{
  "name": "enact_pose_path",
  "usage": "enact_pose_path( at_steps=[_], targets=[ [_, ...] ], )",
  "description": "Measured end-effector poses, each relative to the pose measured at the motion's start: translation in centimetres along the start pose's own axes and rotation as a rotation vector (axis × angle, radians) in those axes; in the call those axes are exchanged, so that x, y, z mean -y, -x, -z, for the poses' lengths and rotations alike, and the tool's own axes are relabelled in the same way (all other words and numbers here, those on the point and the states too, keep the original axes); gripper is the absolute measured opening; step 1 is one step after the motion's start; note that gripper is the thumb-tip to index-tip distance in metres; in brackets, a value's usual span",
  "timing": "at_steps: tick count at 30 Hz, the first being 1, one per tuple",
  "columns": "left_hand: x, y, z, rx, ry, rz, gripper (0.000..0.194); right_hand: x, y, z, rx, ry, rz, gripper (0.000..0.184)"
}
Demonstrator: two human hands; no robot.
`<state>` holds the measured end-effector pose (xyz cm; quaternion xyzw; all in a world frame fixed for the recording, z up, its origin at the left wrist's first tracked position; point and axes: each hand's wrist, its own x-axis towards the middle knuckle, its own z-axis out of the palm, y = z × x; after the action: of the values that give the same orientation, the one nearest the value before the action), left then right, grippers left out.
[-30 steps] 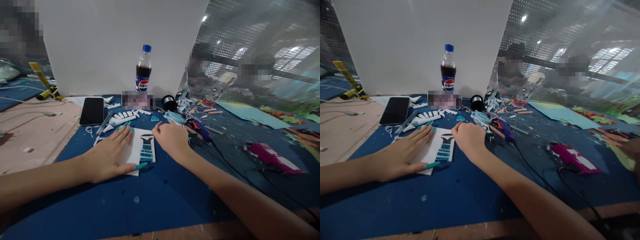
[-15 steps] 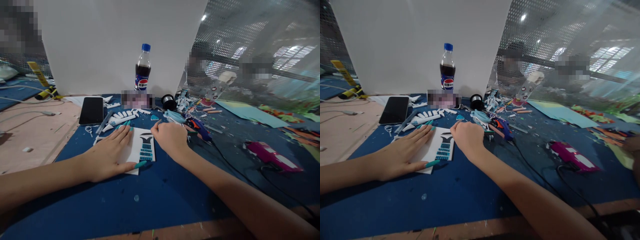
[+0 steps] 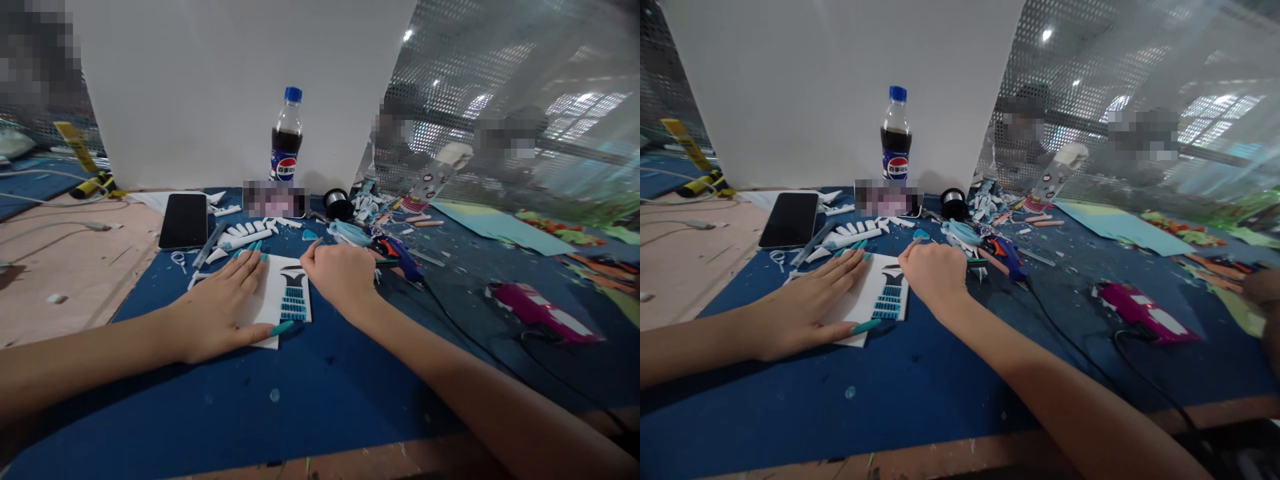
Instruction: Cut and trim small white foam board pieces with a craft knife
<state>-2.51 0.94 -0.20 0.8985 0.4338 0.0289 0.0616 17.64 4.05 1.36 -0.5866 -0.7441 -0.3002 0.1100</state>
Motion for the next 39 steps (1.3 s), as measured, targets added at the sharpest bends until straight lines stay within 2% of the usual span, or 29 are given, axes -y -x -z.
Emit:
enact_pose_path(
  at_steps=[5,9,15,25,32,39],
  targets=[
    [-0.2,0.0,0.1,0.035,0.017,0.032,0.093,0.0,0.1,-0.1,-0.016,0.009,0.052,0.049],
    [-0.3,0.0,0.2,-0.001,0.017,0.014,0.091,0.0,0.0,-0.2,0.026,-0.020,0.056,0.047],
    [-0.4,-0.1,0.2,0.046,-0.001,0.046,0.095,-0.2,-0.3,-0.8,0.053,-0.042,0.091,0.047],
    [-0.3,0.0,0.0,-0.017,0.019,0.008,0.090,-0.3,-0.4,-0.9,0.094,-0.076,0.121,0.046],
    [-0.6,0.0,0.4,0.059,0.014,0.051,0.094,-0.2,-0.5,-1.1,0.112,-0.077,0.125,0.047],
    [-0.4,0.0,0.3,0.022,0.000,0.035,0.092,-0.5,-0.5,-1.4,0.121,-0.077,0.137,0.047]
  ],
)
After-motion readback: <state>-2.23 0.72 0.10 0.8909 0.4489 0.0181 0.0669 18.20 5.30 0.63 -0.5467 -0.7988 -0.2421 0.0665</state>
